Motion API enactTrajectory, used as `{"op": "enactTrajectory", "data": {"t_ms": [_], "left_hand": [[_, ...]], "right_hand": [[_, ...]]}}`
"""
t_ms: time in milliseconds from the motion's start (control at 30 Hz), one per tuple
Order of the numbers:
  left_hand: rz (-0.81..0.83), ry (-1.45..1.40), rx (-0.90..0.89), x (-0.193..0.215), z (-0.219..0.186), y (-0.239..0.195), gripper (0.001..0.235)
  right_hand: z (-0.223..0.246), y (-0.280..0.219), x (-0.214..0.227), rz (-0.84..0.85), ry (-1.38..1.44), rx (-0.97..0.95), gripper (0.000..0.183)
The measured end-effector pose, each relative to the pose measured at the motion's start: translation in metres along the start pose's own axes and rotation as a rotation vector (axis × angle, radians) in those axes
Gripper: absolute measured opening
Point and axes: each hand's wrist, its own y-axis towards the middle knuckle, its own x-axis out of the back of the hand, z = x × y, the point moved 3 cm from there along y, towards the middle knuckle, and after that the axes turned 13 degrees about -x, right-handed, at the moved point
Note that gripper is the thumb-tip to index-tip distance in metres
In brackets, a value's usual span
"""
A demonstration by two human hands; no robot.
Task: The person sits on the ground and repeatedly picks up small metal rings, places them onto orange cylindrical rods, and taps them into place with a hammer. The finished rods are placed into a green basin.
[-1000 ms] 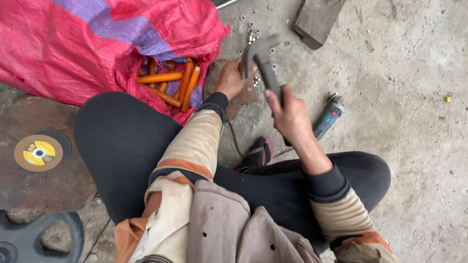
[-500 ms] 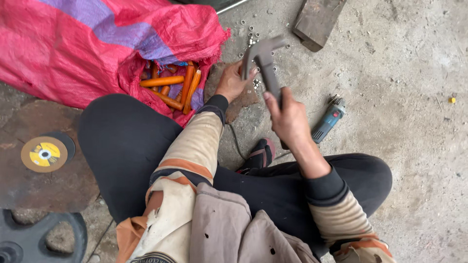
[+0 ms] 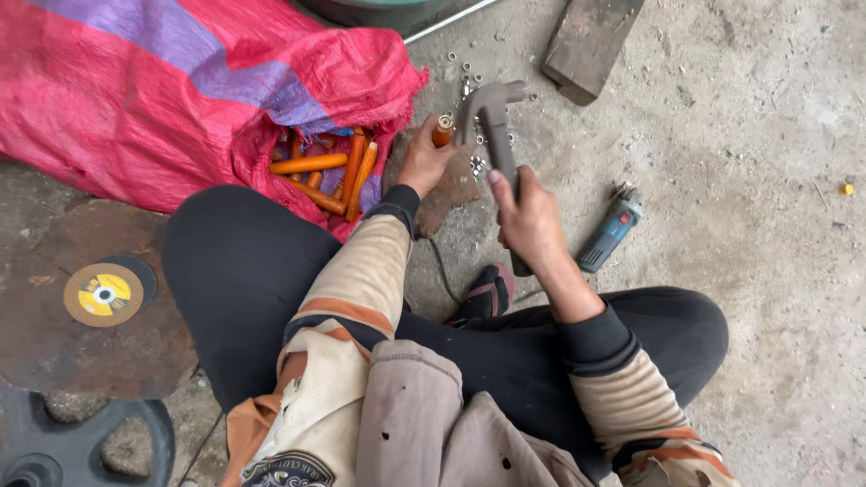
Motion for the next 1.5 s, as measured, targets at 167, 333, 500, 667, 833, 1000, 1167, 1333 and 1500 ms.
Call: {"op": "enactTrajectory", "data": {"t_ms": [167, 333, 500, 667, 833, 1000, 1167, 1333, 1500], "left_hand": [[0.019, -0.164, 0.276, 0.003, -0.060, 0.023, 0.050], [0.008, -0.512, 0.187, 0.001, -0.108, 0.042, 0.047], [0.031, -0.653, 0.109, 0.000, -0.121, 0.051, 0.040], [0.111, -0.723, 0.107, 0.002, -0.129, 0.054, 0.036], [0.131, -0.857, 0.175, 0.006, -0.137, 0.051, 0.044], [-0.017, -0.808, 0.416, 0.006, -0.086, 0.044, 0.042], [-0.427, -0.873, 0.814, 0.013, 0.016, 0.039, 0.022], [-0.480, -0.974, 0.423, 0.032, 0.048, 0.171, 0.027], [-0.263, -0.637, 0.317, 0.080, 0.051, 0.215, 0.029]], "right_hand": [[0.003, 0.017, 0.014, 0.019, 0.293, -0.124, 0.046], [-0.030, 0.055, -0.019, 0.074, 0.320, -0.286, 0.049], [-0.051, 0.078, -0.065, 0.135, 0.131, -0.266, 0.050], [-0.067, 0.091, -0.108, 0.107, -0.109, -0.092, 0.049], [-0.074, 0.091, -0.141, 0.051, -0.330, 0.121, 0.067], [-0.074, 0.096, -0.139, 0.192, -0.517, 0.029, 0.058], [-0.078, 0.116, -0.112, 0.015, -0.286, 0.053, 0.052], [-0.108, 0.158, -0.118, 0.032, -0.080, -0.129, 0.049], [-0.152, 0.189, -0.129, 0.018, 0.094, -0.267, 0.033]]}}
